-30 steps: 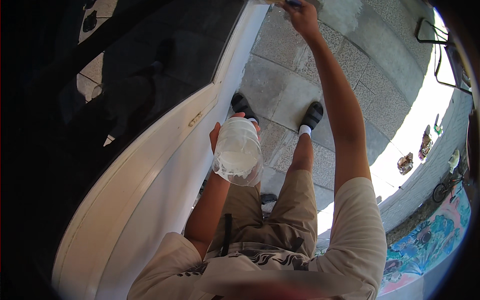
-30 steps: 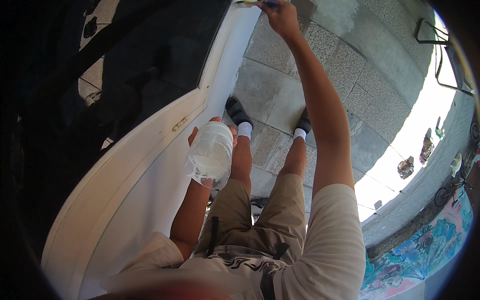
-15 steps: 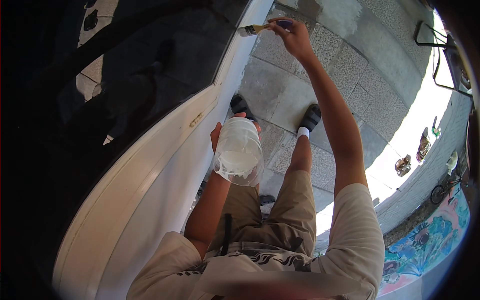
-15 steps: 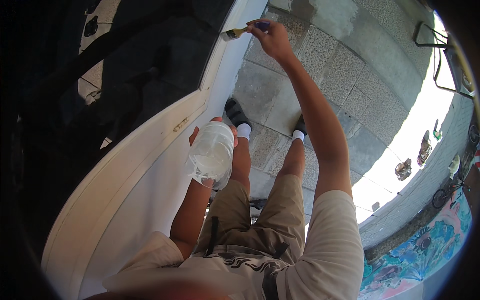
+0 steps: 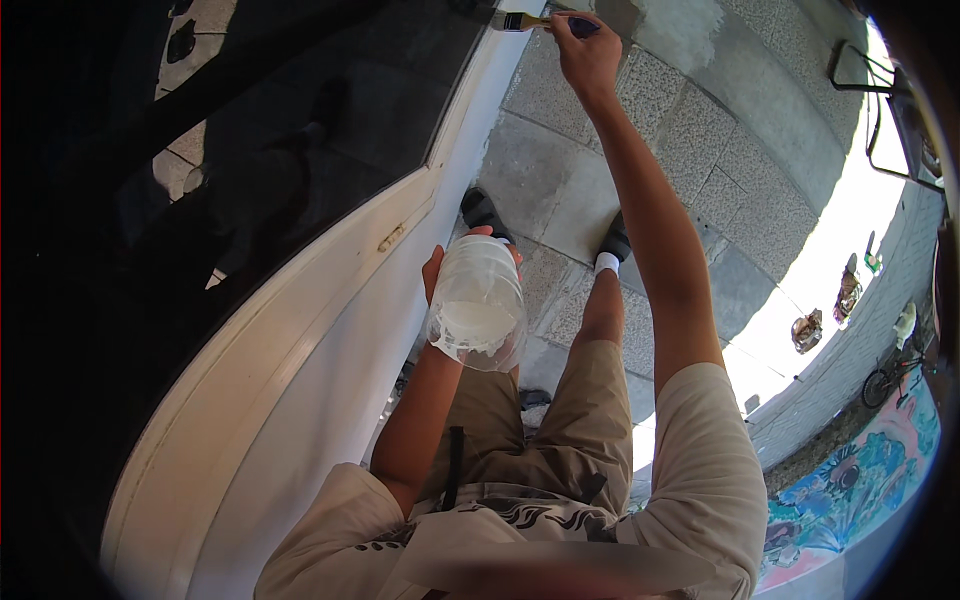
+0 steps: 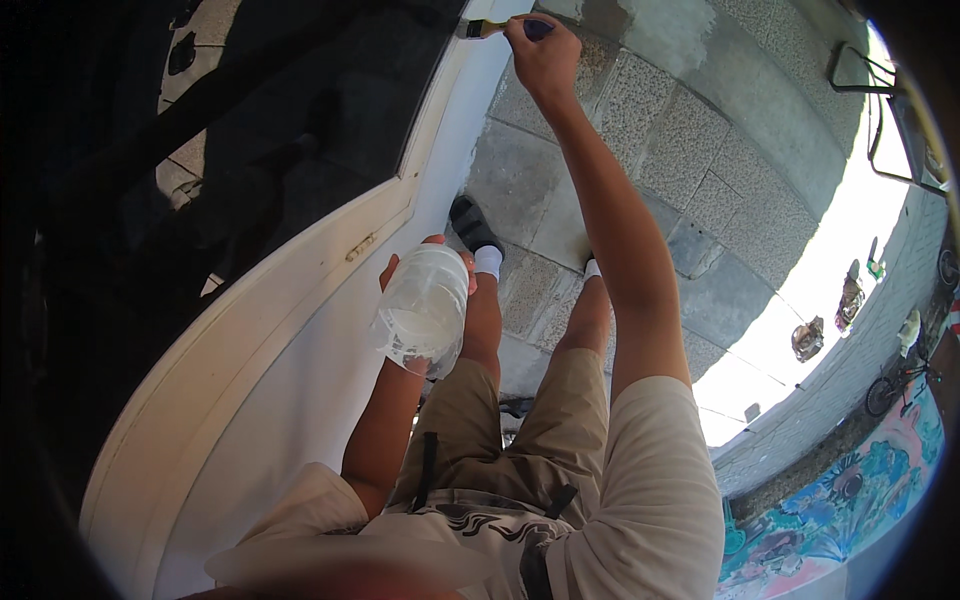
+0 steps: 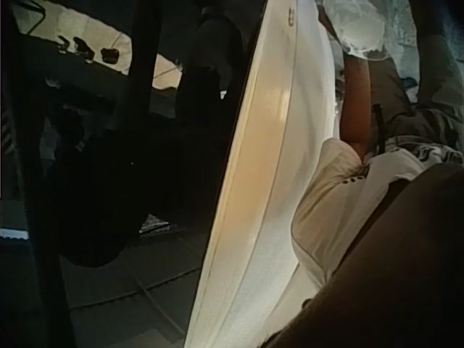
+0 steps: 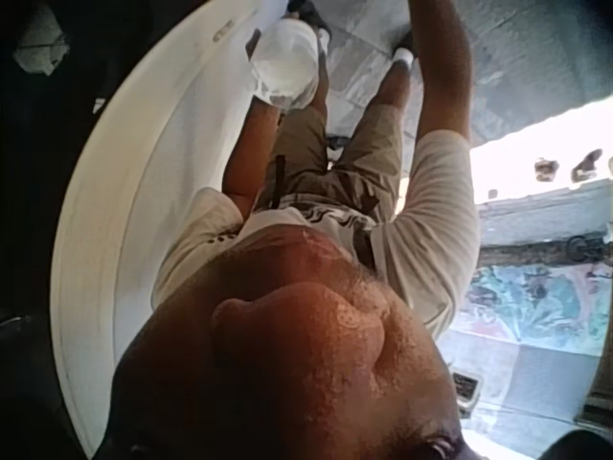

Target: The person paints the white trim around a door frame with a small brush, dipping it into a cup of paint.

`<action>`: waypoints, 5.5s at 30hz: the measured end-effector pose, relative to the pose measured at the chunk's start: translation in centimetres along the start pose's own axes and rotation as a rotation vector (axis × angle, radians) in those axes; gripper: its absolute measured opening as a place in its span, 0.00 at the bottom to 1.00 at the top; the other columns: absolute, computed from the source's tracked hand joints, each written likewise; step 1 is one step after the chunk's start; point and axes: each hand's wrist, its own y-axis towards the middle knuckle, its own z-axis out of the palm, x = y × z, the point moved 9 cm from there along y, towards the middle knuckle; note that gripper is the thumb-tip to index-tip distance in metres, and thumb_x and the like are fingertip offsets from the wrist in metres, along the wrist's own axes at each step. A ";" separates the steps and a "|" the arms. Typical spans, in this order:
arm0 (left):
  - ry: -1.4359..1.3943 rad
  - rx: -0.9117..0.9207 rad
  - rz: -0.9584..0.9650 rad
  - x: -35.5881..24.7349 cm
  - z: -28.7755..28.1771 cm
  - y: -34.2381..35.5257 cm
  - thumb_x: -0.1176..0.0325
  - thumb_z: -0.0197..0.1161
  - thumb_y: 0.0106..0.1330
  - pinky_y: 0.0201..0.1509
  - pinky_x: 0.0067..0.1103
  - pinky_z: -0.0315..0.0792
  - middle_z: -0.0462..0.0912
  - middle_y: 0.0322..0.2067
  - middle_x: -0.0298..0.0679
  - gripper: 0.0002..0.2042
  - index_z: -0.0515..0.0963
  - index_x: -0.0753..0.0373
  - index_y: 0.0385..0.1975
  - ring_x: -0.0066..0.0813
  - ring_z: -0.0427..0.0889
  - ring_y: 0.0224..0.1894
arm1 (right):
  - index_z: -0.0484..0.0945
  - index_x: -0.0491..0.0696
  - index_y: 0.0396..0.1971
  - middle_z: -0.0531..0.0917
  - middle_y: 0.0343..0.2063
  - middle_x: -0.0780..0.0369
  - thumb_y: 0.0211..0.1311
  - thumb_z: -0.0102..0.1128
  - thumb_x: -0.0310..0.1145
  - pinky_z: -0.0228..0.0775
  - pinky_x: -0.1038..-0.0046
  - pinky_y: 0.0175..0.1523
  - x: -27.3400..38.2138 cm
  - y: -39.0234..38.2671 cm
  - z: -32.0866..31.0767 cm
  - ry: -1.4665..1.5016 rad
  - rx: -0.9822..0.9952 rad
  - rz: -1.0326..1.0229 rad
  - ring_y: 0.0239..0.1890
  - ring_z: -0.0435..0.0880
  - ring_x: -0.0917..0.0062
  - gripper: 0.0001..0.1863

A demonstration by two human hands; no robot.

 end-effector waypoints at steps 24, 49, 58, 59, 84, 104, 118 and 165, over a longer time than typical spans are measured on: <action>-0.035 -0.054 0.024 -0.7 -0.4 -0.2 0.44 0.47 0.71 0.45 0.33 0.79 0.71 0.48 0.63 0.30 0.69 0.61 0.63 0.53 0.77 0.43 | 0.85 0.40 0.30 0.85 0.27 0.49 0.56 0.63 0.42 0.74 0.67 0.35 0.2 7.6 0.1 -0.271 0.045 0.090 0.26 0.84 0.68 0.17; 0.009 -0.059 0.039 0.0 -0.1 -0.3 0.44 0.46 0.72 0.48 0.33 0.75 0.72 0.47 0.62 0.29 0.70 0.61 0.62 0.51 0.77 0.42 | 0.84 0.37 0.28 0.82 0.20 0.61 0.55 0.65 0.33 0.73 0.74 0.33 -2.2 -0.2 0.1 0.247 -0.344 0.255 0.24 0.80 0.78 0.12; 0.019 0.001 0.032 -0.2 0.4 0.1 0.44 0.46 0.72 0.49 0.33 0.75 0.72 0.46 0.62 0.29 0.70 0.61 0.62 0.51 0.77 0.42 | 0.79 0.33 0.33 0.84 0.24 0.56 0.60 0.59 0.25 0.77 0.78 0.29 -4.7 -1.0 1.1 0.585 -0.430 0.408 0.23 0.83 0.76 0.08; 0.022 -0.002 0.037 -0.4 0.2 0.0 0.44 0.46 0.72 0.49 0.33 0.75 0.72 0.46 0.62 0.29 0.70 0.61 0.62 0.51 0.77 0.42 | 0.79 0.33 0.32 0.84 0.24 0.56 0.59 0.59 0.24 0.78 0.78 0.29 -4.8 -1.3 1.3 0.677 -0.470 0.448 0.23 0.84 0.76 0.08; -0.032 -0.033 0.038 -0.4 -0.2 -0.4 0.45 0.45 0.72 0.47 0.32 0.77 0.71 0.47 0.62 0.29 0.70 0.61 0.63 0.52 0.77 0.43 | 0.80 0.32 0.35 0.84 0.28 0.55 0.61 0.58 0.24 0.81 0.76 0.34 -3.2 -1.6 2.0 0.500 -0.349 0.337 0.26 0.85 0.76 0.09; -0.054 0.000 0.009 -0.1 -0.7 -0.3 0.43 0.45 0.72 0.48 0.32 0.75 0.71 0.46 0.62 0.30 0.70 0.61 0.62 0.51 0.76 0.42 | 0.84 0.43 0.38 0.85 0.29 0.57 0.60 0.66 0.30 0.76 0.70 0.40 2.8 1.0 0.3 -0.137 0.061 -0.336 0.33 0.85 0.68 0.09; -0.076 0.045 0.000 0.1 -0.5 0.1 0.41 0.46 0.70 0.48 0.41 0.81 0.76 0.48 0.62 0.32 0.66 0.61 0.63 0.53 0.82 0.46 | 0.85 0.45 0.39 0.86 0.32 0.55 0.61 0.66 0.31 0.77 0.70 0.40 1.9 2.8 1.2 -0.075 0.354 -0.206 0.34 0.87 0.67 0.09; -0.094 -0.048 0.028 -0.1 -0.7 -0.8 0.41 0.47 0.69 0.51 0.40 0.81 0.77 0.47 0.62 0.32 0.67 0.62 0.62 0.52 0.82 0.47 | 0.85 0.44 0.38 0.85 0.30 0.58 0.60 0.67 0.28 0.75 0.74 0.36 0.8 -4.7 0.6 0.137 0.362 -0.006 0.29 0.84 0.73 0.07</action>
